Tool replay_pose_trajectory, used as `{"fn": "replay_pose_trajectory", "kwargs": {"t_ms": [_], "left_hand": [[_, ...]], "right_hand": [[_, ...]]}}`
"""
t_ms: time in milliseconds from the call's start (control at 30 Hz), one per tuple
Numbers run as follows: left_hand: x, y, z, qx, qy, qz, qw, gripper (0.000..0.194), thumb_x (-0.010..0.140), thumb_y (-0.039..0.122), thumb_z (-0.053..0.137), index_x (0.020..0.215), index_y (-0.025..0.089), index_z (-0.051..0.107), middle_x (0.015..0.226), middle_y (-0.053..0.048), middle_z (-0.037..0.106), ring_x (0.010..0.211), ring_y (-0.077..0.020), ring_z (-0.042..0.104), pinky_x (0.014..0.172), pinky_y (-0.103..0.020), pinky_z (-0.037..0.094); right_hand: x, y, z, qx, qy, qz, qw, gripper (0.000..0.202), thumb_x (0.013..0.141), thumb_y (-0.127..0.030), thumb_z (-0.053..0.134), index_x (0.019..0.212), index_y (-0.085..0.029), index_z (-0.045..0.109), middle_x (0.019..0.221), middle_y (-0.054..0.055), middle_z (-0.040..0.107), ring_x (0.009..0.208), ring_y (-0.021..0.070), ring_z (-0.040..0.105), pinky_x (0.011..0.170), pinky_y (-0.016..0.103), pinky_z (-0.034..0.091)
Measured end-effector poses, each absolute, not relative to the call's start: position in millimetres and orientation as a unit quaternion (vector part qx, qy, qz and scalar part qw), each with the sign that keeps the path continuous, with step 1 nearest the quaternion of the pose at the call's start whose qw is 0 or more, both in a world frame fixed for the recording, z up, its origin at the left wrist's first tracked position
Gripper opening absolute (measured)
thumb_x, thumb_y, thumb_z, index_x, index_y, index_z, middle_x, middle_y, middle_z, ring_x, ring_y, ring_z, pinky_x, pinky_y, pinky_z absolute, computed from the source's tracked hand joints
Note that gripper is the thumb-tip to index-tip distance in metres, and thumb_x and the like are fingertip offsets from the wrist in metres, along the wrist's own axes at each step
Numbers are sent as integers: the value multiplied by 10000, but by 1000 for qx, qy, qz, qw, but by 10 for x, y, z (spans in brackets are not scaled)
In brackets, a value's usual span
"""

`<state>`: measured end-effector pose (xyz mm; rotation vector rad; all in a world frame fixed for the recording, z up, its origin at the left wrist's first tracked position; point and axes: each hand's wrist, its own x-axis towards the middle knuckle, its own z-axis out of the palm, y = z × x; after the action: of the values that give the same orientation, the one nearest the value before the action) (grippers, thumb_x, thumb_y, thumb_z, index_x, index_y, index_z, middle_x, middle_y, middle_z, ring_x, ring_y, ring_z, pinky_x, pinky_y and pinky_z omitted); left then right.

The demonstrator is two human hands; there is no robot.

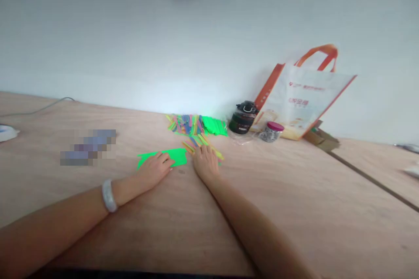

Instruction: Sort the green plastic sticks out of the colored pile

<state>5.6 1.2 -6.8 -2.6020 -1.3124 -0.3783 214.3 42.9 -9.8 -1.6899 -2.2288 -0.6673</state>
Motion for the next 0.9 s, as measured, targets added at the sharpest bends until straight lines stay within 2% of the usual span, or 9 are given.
{"fn": "replay_pose_trajectory", "kwargs": {"t_ms": [233,533,633,733,833,900], "left_hand": [[37,100,-158,-888,-429,-131,100,153,905,200,447,902,166,596,928,-80,557,941,-234,500,760,-356,451],[92,108,-130,-881,-437,-162,86,262,902,360,460,888,145,608,911,-95,587,941,-251,523,810,-383,440],[98,133,-148,-879,-444,-158,74,228,906,306,453,885,148,615,902,-92,593,930,-248,532,807,-382,442],[102,128,-153,-875,-447,-175,67,204,911,253,429,894,149,604,906,-86,597,932,-239,538,827,-380,443],[100,86,-120,-861,-464,-203,50,228,930,244,380,965,149,584,926,-79,602,915,-224,551,822,-365,455],[90,46,-81,-853,-471,-220,42,264,939,222,346,1097,160,548,985,-76,594,926,-209,557,817,-341,463]], "right_hand": [[2145,442,-138,-595,-770,-215,78,248,894,-197,390,958,-163,627,939,130,635,910,253,532,752,344,377],[2171,436,-137,-605,-761,-203,118,236,867,-186,427,993,-200,627,964,113,612,915,234,528,748,319,396],[2182,421,-142,-604,-759,-179,167,273,859,-195,432,1064,-200,611,1000,116,597,916,231,535,748,313,413],[2131,407,-150,-584,-757,-106,271,333,877,-192,367,1121,-197,593,1023,108,592,932,213,553,781,311,434],[2005,385,-177,-540,-746,9,390,342,879,-228,337,1076,-190,614,996,93,623,939,200,572,818,325,453],[1910,355,-202,-513,-740,61,430,336,870,-256,343,1013,-180,638,939,88,651,895,202,591,793,336,471]]}}
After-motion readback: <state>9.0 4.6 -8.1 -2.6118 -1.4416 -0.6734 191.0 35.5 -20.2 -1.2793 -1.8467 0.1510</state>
